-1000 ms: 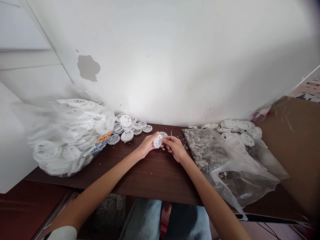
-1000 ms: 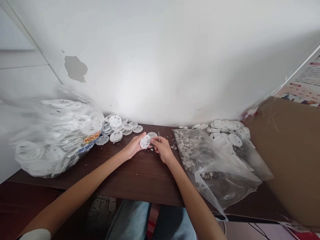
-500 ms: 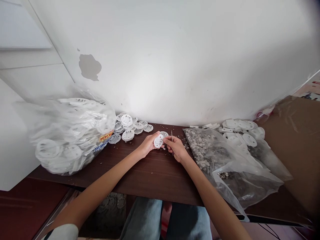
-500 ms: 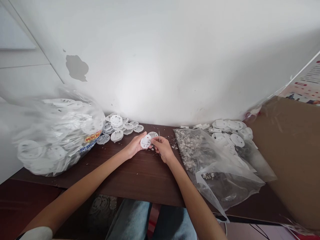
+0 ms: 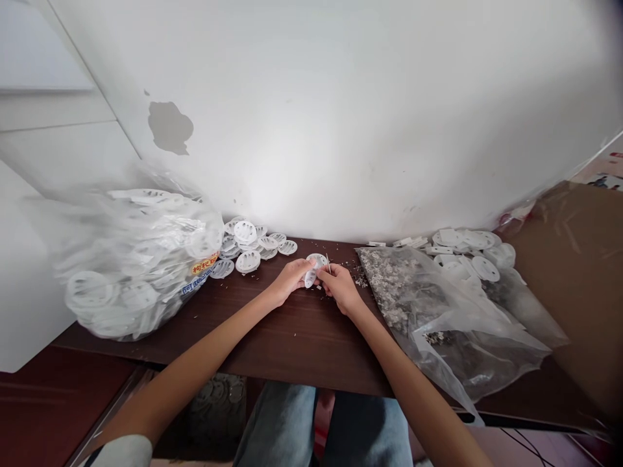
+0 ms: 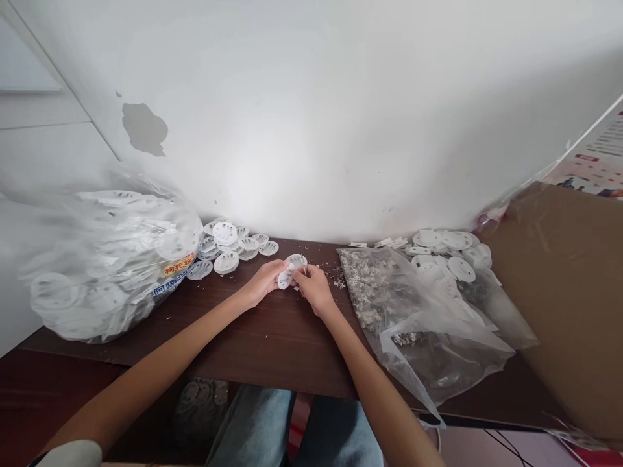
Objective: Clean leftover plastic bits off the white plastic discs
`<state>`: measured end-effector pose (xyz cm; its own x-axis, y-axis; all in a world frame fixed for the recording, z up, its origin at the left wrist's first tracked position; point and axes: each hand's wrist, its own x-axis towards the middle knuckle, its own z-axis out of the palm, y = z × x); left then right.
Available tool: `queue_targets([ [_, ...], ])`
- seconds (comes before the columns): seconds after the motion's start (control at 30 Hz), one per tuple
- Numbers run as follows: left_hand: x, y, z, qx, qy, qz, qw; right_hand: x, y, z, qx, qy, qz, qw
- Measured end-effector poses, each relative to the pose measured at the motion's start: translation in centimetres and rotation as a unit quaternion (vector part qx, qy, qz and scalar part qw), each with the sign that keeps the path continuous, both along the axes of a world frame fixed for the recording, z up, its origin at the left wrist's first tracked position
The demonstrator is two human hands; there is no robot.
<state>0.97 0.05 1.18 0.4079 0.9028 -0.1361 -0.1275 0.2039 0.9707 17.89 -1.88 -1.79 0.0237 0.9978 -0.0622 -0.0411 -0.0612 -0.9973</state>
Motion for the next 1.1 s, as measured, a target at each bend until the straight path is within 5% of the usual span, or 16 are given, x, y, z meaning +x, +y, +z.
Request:
queue_targets([
  [0.73,-1.0,1.0,-0.7,0.015,-0.070,-0.067,0.995,0.9,0.0,0.7,-0.034,0.072,0.060,0.995],
  [0.9,-0.7,1.1,-0.4,-0.007,-0.059,-0.026,0.998,1.4,0.2,0.8,0.024,-0.058,0.006,0.998],
  [1.1,-1.5,1.7,0.1,-0.001,-0.019,0.009,1.000,1.9,-0.2,0.6,0.182,-0.286,-0.010,0.941],
])
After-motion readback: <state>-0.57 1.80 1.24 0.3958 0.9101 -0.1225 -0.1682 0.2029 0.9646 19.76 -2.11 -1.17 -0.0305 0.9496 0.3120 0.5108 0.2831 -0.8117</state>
